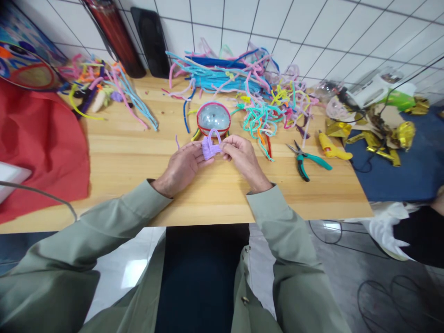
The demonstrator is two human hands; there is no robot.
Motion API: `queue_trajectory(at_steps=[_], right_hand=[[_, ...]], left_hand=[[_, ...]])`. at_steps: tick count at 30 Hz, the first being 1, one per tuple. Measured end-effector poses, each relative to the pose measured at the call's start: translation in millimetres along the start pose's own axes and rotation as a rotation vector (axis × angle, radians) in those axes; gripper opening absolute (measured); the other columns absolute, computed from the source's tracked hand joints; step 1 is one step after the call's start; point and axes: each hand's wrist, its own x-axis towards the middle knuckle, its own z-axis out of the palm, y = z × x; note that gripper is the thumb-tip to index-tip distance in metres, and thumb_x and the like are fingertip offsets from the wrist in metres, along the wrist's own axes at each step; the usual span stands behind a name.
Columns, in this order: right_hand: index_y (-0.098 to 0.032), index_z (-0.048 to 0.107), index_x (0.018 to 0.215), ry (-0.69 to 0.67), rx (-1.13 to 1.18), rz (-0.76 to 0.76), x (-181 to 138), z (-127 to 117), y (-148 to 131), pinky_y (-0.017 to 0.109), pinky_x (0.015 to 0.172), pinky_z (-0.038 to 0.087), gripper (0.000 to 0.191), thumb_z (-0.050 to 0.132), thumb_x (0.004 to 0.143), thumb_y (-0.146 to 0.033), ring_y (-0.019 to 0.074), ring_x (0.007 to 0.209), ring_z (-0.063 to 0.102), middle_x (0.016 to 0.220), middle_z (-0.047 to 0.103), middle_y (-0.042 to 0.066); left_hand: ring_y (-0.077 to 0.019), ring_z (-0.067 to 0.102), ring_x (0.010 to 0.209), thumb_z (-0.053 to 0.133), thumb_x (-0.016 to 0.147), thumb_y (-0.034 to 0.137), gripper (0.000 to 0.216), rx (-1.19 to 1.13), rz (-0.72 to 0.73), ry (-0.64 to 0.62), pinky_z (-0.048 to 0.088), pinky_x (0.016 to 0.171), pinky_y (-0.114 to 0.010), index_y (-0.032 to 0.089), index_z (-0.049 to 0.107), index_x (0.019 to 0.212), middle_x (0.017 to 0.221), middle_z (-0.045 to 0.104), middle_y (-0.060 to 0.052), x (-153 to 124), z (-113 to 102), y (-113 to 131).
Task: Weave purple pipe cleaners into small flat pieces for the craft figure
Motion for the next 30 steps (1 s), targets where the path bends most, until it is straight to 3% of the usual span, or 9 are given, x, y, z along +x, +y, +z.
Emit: queue_trajectory(at_steps=[7, 15, 23, 30], right_hand=[[-0.022, 0.069, 0.071, -0.022, -0.001, 0.029, -0.2, 0.3, -2.0, 0.026, 0.056, 0.042, 0.008, 0.07, 0.075, -0.029, 0.0106, 0.057, 0.056, 0.065, 0.068, -0.001], [-0.022, 0.068, 0.069, -0.008, 0.001, 0.05, -2.1, 0.8, -3.6, 0.026, 0.056, 0.042, 0.008, 0.071, 0.075, -0.027, 0.0103, 0.057, 0.053, 0.064, 0.065, -0.002], [-0.022, 0.064, 0.069, 0.047, 0.135, 0.088, 0.1, -4.4, -5.3, 0.025, 0.054, 0.039, 0.016, 0.076, 0.073, -0.032, 0.0104, 0.056, 0.05, 0.061, 0.057, -0.003], [-0.022, 0.066, 0.067, -0.031, 0.038, 0.081, -1.3, 1.5, -3.6, 0.027, 0.055, 0.036, 0.014, 0.074, 0.074, -0.033, 0.0106, 0.055, 0.045, 0.059, 0.057, -0.003]], left_hand=[[-0.0246, 0.078, 0.116, 0.052, 0.102, 0.024, 0.019, -0.034, -0.041, 0.01, 0.059, 0.111, -0.044, 0.016, 0.07, 0.099, 0.114, 0.083, -0.012, 0.0, 5.0, 3.1], [-0.0247, 0.078, 0.114, 0.055, 0.1, 0.023, 0.016, -0.063, -0.045, 0.018, 0.056, 0.115, -0.046, 0.017, 0.069, 0.095, 0.11, 0.083, -0.012, -0.7, 5.2, 4.0], [-0.0226, 0.078, 0.114, 0.063, 0.093, 0.019, 0.012, -0.021, -0.029, -0.034, 0.058, 0.111, -0.04, 0.017, 0.069, 0.103, 0.11, 0.082, -0.01, -0.3, 0.5, 1.3], [-0.0217, 0.078, 0.112, 0.064, 0.094, 0.02, 0.011, -0.041, -0.035, -0.033, 0.058, 0.109, -0.039, 0.017, 0.068, 0.104, 0.114, 0.082, -0.011, -2.0, 2.3, 2.6]])
